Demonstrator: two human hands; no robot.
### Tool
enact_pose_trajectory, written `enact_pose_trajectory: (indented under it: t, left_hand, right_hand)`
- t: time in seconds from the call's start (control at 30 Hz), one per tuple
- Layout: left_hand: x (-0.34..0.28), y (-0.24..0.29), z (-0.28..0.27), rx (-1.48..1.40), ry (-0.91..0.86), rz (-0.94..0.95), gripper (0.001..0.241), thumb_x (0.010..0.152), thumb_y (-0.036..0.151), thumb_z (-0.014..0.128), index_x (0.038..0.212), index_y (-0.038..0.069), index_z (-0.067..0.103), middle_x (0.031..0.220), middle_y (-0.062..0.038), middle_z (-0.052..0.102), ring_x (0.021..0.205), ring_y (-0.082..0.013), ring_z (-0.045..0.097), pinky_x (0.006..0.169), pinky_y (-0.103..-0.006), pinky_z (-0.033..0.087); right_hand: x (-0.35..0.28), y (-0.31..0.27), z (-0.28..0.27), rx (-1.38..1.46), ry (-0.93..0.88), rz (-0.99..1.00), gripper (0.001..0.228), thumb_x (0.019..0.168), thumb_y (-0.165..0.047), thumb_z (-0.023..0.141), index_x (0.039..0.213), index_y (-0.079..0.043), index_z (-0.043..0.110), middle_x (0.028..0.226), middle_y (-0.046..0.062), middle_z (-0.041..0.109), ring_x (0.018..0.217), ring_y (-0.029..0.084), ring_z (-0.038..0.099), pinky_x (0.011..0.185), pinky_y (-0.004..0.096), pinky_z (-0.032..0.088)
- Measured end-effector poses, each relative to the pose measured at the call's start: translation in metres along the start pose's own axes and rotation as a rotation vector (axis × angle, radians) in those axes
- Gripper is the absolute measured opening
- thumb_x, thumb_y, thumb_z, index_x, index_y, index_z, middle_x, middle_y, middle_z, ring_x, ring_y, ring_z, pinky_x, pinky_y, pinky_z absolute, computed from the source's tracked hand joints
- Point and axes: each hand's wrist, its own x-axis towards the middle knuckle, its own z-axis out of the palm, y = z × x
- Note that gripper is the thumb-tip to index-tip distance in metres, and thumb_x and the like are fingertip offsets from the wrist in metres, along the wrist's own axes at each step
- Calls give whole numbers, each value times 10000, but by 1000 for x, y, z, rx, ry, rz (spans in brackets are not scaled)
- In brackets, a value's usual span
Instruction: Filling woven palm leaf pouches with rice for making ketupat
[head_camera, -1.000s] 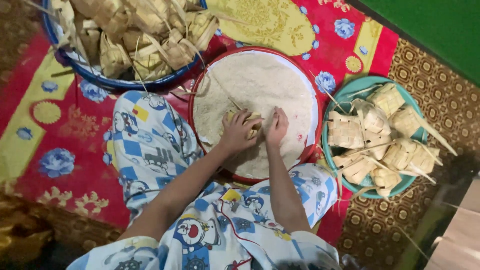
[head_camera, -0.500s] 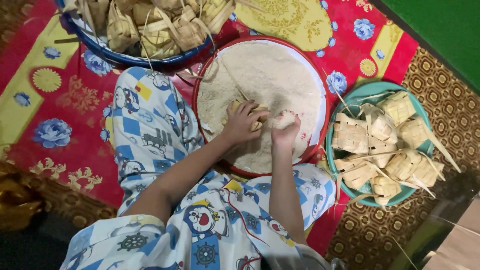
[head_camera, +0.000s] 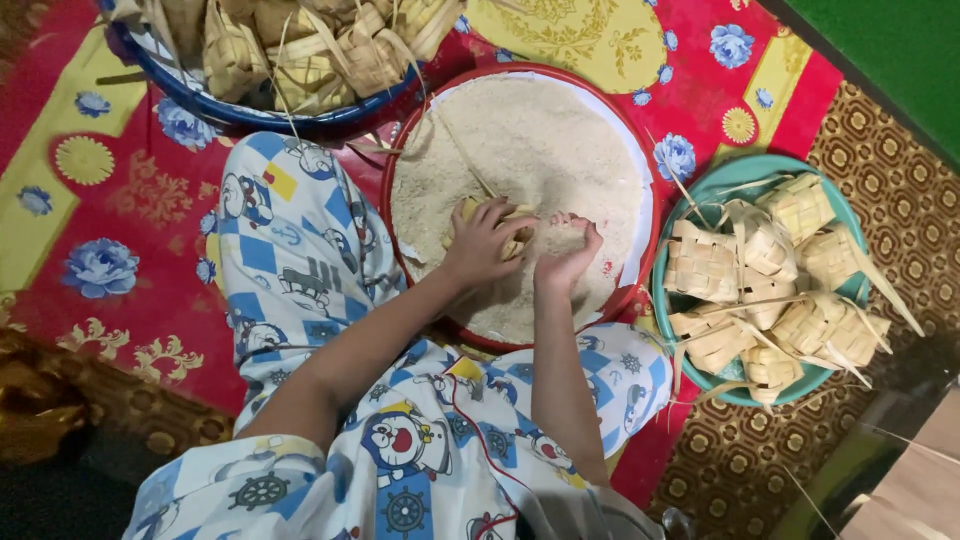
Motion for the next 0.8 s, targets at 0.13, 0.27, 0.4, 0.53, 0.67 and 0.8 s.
enact_pose_trajectory:
  t: [0.13, 0.27, 0.4, 0.53, 0.67, 0.8]
  left_hand:
    - [0, 2, -1, 17, 29, -3, 632, 820, 444, 701, 1421, 399, 510, 1356, -21, 483, 1412, -243, 384, 1029, -771, 257]
    - [1, 2, -1, 29, 33, -13, 584, 853, 457, 665, 1415, 413, 513, 1352, -5, 485, 1409, -235, 391, 1026, -769, 269]
    - [0, -1, 5, 28, 63, -7, 595, 829, 478, 675, 1402, 409, 530, 1342, -5, 495, 1409, -225, 397, 1024, -756, 259]
    - [-1, -3, 7, 26, 92, 8, 615, 794, 443, 699, 1389, 401, 550, 1333, -6, 507, 1402, -223, 405, 1022, -745, 251]
    - [-1, -3, 10, 26, 110, 3, 545, 833, 468, 671, 1363, 392, 569, 1323, 0, 518, 1398, -211, 410, 1030, -738, 251]
    - [-2, -5, 7, -13, 88, 32, 593, 822, 446, 676, 1396, 382, 545, 1337, -14, 496, 1403, -221, 389, 1026, -763, 210]
  right_hand:
    - [48, 13, -55, -752, 114, -500, 231, 966, -230, 523, 916, -136, 728, 908, 40, 626, 859, 165, 592, 863, 303, 497]
    - [68, 44, -95, -1319, 23, -721, 259, 970, -169, 563, 1138, -162, 761, 1124, 67, 702, 1076, 259, 651, 1024, 410, 490]
    - [46, 35, -55, -1133, 124, -384, 270, 1008, -367, 546, 1038, -184, 743, 1107, 47, 730, 1075, 209, 646, 1033, 405, 471]
    - [44, 25, -59, -444, 258, 183, 609, 939, -472, 597, 1402, -77, 614, 1441, 196, 582, 1332, 371, 554, 1147, 528, 401]
    - [50, 9, -78, 44, 262, 273, 291, 943, -366, 590, 988, -103, 706, 979, 43, 705, 867, 240, 673, 845, 419, 539]
    - [-6, -13, 13, 100, 185, 227, 215, 885, -331, 641, 765, -156, 676, 793, -14, 671, 734, 189, 641, 733, 329, 529]
